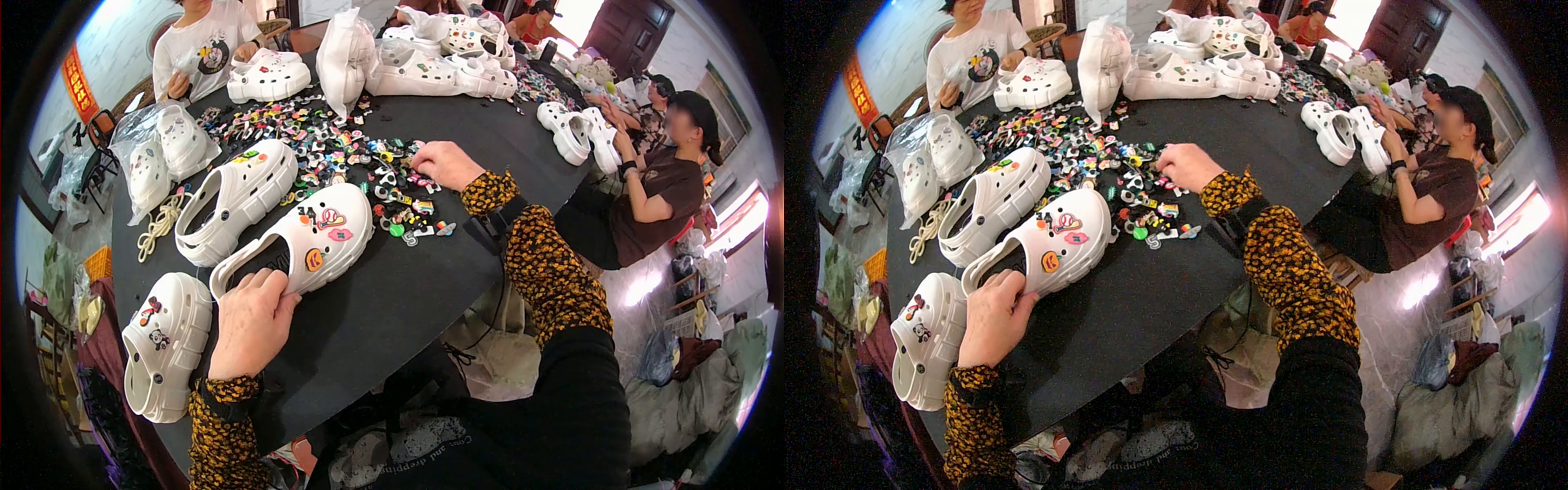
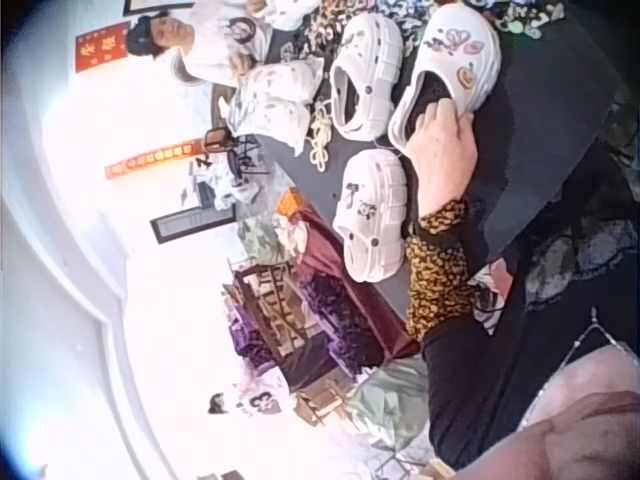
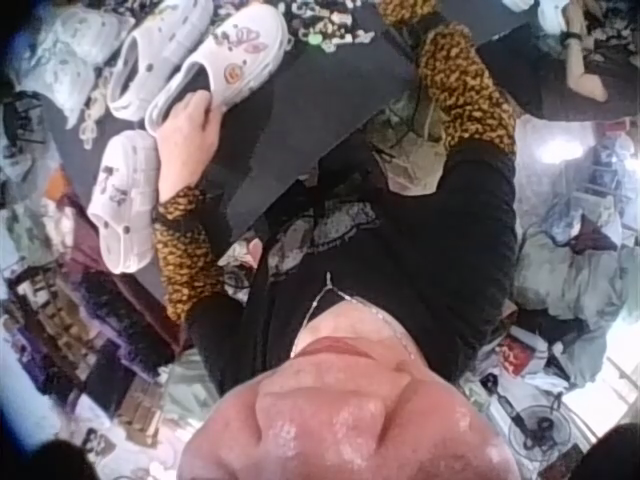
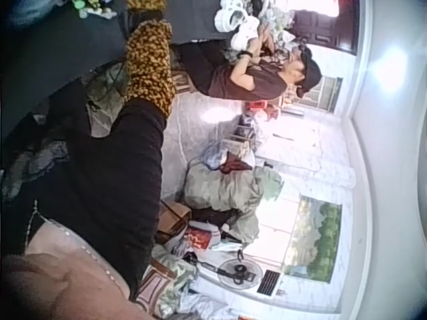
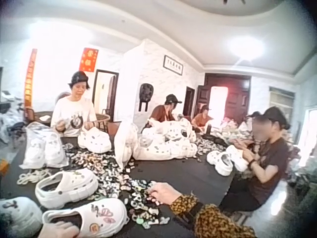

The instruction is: Decorating white clog-style shoes with various small colorful charms.

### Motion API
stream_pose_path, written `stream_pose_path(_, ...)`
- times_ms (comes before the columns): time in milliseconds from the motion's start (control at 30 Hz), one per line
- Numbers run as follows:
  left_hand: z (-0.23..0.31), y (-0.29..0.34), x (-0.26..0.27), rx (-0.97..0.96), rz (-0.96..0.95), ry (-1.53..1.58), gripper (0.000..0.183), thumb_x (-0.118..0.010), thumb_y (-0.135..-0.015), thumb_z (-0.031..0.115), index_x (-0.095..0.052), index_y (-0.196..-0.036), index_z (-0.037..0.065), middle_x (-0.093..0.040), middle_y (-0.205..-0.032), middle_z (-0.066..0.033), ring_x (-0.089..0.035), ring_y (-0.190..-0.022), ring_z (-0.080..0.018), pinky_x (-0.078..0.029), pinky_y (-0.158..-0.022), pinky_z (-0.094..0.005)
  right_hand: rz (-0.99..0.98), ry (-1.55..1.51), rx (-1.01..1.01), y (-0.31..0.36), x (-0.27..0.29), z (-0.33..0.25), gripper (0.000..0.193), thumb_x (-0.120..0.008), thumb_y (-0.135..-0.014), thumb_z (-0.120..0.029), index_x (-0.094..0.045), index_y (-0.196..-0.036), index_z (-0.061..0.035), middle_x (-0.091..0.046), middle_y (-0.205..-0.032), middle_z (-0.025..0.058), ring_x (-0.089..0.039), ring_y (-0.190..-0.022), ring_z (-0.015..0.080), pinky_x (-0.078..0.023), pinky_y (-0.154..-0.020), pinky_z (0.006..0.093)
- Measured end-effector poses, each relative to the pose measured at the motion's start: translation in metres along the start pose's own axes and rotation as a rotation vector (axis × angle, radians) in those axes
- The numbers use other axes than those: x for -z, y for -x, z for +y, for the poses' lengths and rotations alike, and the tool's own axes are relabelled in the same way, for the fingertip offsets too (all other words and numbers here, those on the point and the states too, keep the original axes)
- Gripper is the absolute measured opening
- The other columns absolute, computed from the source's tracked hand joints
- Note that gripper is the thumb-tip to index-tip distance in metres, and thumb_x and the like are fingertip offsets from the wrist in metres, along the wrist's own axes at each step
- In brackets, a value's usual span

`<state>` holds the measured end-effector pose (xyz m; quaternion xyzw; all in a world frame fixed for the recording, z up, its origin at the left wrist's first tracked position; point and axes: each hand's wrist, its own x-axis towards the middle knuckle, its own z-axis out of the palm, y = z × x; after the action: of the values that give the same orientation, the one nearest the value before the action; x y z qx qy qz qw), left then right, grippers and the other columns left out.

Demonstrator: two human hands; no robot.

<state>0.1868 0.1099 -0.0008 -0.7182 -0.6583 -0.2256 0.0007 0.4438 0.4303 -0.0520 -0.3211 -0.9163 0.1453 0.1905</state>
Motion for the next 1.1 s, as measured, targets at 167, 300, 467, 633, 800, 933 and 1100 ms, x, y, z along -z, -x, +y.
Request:
stream_pose_path(167, 0.000, 0.000, 0.000, -0.012, 0.015, 0.012, 0.020, -0.067, -0.077, 0.013, -0.050, -0.075, 0.003, -0.056, -0.075, -0.0120, -0.057, -0.075, -0.0336, -0.045, -0.062, -0.0437, -0.025, 0.307, 0.072, 0.010, -0.017, -0.005, 0.017, -0.063, -0.076, -0.011, -0.066, -0.091, -0.0040, -0.062, -0.088, 0.0138, -0.059, -0.089, 0.0308, -0.047, -0.081, 0.0402)
stream_pose_path(300, 0.000, 0.000, 0.000, -0.006, 0.016, 0.036, 0.021, -0.067, -0.076, 0.012, -0.049, -0.076, 0.002, -0.055, -0.074, -0.0146, -0.056, -0.073, -0.0368, -0.044, -0.062, -0.0446, -0.080, 0.136, 0.020, 0.005, -0.012, 0.000, 0.018, -0.065, -0.074, -0.011, -0.066, -0.090, -0.0036, -0.063, -0.087, 0.0129, -0.059, -0.087, 0.0308, -0.047, -0.079, 0.0403)
stream_pose_path(467, -0.001, 0.000, 0.000, -0.017, 0.022, 0.027, 0.021, -0.067, -0.077, 0.013, -0.049, -0.075, 0.003, -0.055, -0.074, -0.0130, -0.057, -0.073, -0.0347, -0.045, -0.062, -0.0439, -0.005, -0.063, -0.100, 0.007, -0.004, -0.001, 0.017, -0.064, -0.074, -0.012, -0.068, -0.087, -0.0014, -0.068, -0.081, 0.0152, -0.066, -0.077, 0.0287, -0.051, -0.072, 0.0366)
stream_pose_path(633, -0.001, 0.000, 0.000, 0.001, -0.008, -0.004, 0.019, -0.066, -0.077, 0.014, -0.050, -0.074, 0.004, -0.056, -0.076, -0.0098, -0.057, -0.074, -0.0309, -0.045, -0.062, -0.0426, 0.014, -0.183, -0.182, 0.010, 0.004, -0.005, 0.020, -0.065, -0.075, -0.013, -0.069, -0.091, -0.0012, -0.069, -0.082, 0.0150, -0.067, -0.074, 0.0252, -0.052, -0.070, 0.0336)
stream_pose_path(800, -0.001, 0.001, 0.000, 0.000, -0.011, -0.011, 0.019, -0.066, -0.078, 0.014, -0.050, -0.074, 0.005, -0.056, -0.076, -0.0099, -0.058, -0.074, -0.0308, -0.046, -0.063, -0.0425, 0.001, -0.351, -0.285, 0.012, 0.003, -0.002, 0.022, -0.065, -0.077, -0.012, -0.069, -0.094, 0.0010, -0.070, -0.080, 0.0142, -0.068, -0.069, 0.0188, -0.053, -0.066, 0.0307)
stream_pose_path(933, 0.000, 0.000, 0.000, -0.011, -0.025, -0.028, 0.018, -0.066, -0.078, 0.014, -0.051, -0.075, 0.005, -0.056, -0.077, -0.0098, -0.058, -0.075, -0.0304, -0.046, -0.063, -0.0424, -0.006, -0.483, -0.312, 0.015, 0.000, -0.005, 0.022, -0.062, -0.079, -0.009, -0.068, -0.095, 0.0041, -0.069, -0.079, 0.0132, -0.068, -0.069, 0.0160, -0.053, -0.064, 0.0288)
stream_pose_path(1100, 0.002, 0.003, -0.001, -0.035, -0.012, 0.018, 0.018, -0.066, -0.077, 0.013, -0.052, -0.076, 0.003, -0.056, -0.076, -0.0122, -0.058, -0.075, -0.0338, -0.046, -0.063, -0.0439, -0.069, -0.548, -0.381, 0.021, 0.005, -0.021, 0.020, -0.057, -0.086, -0.008, -0.061, -0.100, 0.0069, -0.063, -0.077, 0.0061, -0.060, -0.069, 0.0085, -0.050, -0.064, 0.0237)
